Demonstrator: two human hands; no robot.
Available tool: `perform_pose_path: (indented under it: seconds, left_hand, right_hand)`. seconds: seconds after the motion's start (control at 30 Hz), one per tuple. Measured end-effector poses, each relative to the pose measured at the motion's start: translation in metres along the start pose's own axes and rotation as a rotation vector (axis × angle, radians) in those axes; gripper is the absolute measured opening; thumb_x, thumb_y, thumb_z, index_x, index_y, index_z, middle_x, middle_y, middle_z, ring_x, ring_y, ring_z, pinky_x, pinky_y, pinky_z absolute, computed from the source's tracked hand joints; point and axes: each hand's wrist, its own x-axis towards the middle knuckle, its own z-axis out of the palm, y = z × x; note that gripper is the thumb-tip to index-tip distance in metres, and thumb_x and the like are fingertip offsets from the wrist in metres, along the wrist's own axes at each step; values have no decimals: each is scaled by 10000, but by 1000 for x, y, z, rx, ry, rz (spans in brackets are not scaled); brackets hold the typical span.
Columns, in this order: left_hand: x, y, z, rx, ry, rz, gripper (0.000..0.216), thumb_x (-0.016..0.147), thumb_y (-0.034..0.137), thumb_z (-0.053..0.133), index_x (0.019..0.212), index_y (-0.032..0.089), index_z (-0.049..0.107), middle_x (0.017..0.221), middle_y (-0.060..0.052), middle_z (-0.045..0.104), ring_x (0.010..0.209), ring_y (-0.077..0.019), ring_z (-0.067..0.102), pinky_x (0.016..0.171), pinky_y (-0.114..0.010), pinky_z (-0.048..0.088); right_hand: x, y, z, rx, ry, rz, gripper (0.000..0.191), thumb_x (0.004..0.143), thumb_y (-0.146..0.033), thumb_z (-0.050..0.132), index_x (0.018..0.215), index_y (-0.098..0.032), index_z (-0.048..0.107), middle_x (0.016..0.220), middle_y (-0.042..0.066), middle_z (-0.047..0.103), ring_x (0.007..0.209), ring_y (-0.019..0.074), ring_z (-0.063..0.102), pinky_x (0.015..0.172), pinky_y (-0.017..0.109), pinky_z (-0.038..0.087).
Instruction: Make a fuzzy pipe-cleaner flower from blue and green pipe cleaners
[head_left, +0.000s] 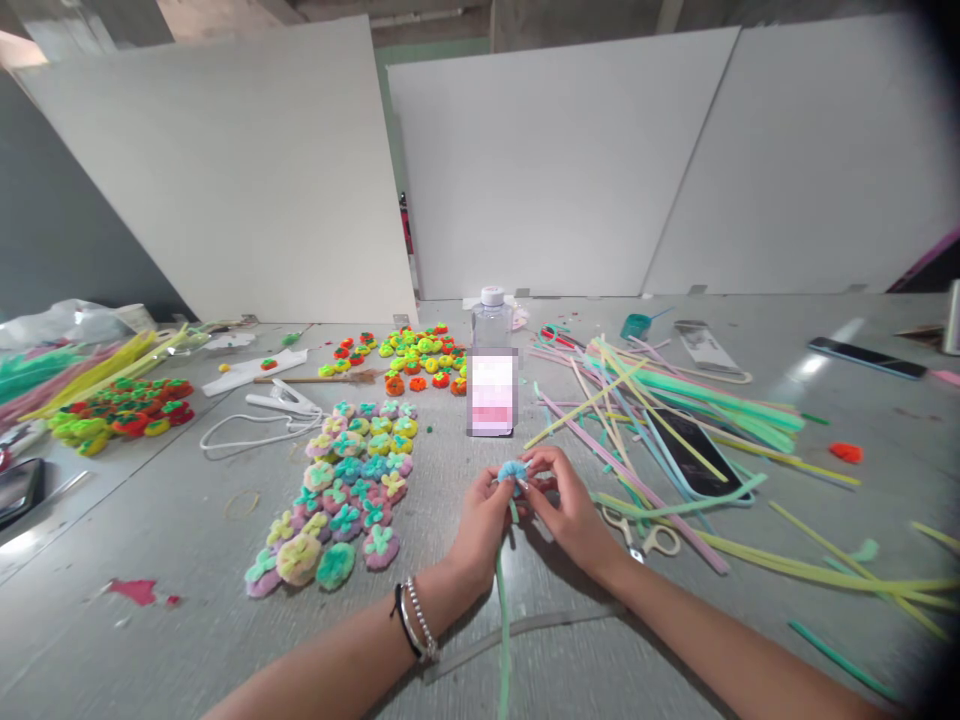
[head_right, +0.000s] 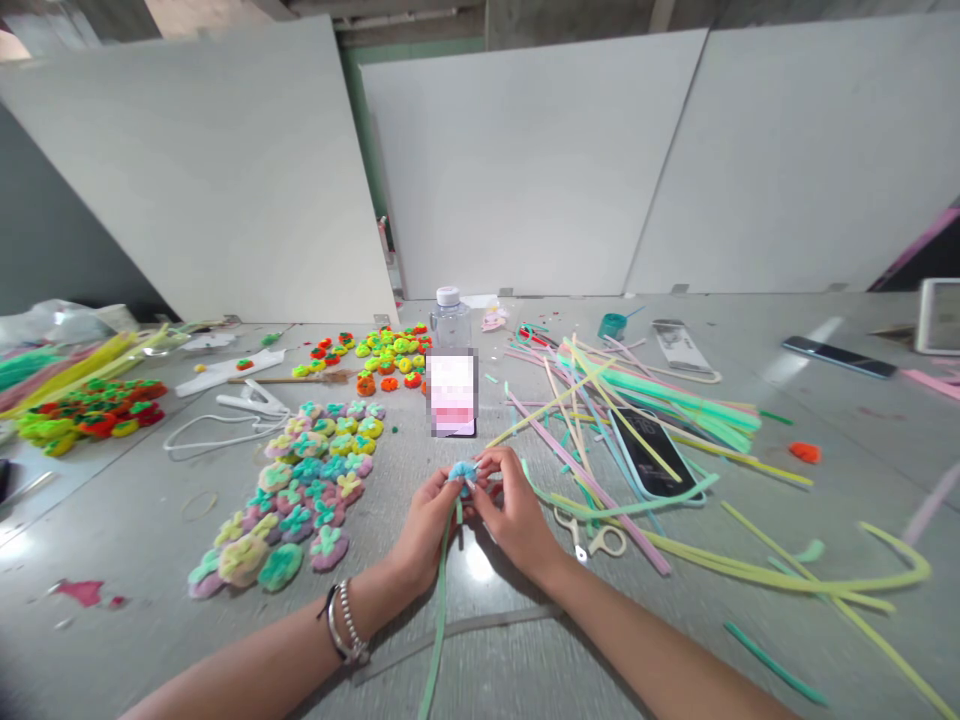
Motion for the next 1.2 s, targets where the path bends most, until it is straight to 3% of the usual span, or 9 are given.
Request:
perform_pose_path:
  seconds: [1.2]
  left_hand:
    - [-2,-2,-1,40,42,-8,383,709,503,707,873,173,601,729,2,588,613,-123,556,570,-216,410]
  right_hand:
    - [1,-3,1,-57,-45,-8,92,878,-203,507,949,-244,466,971,27,524,874,187,563,777,335,494]
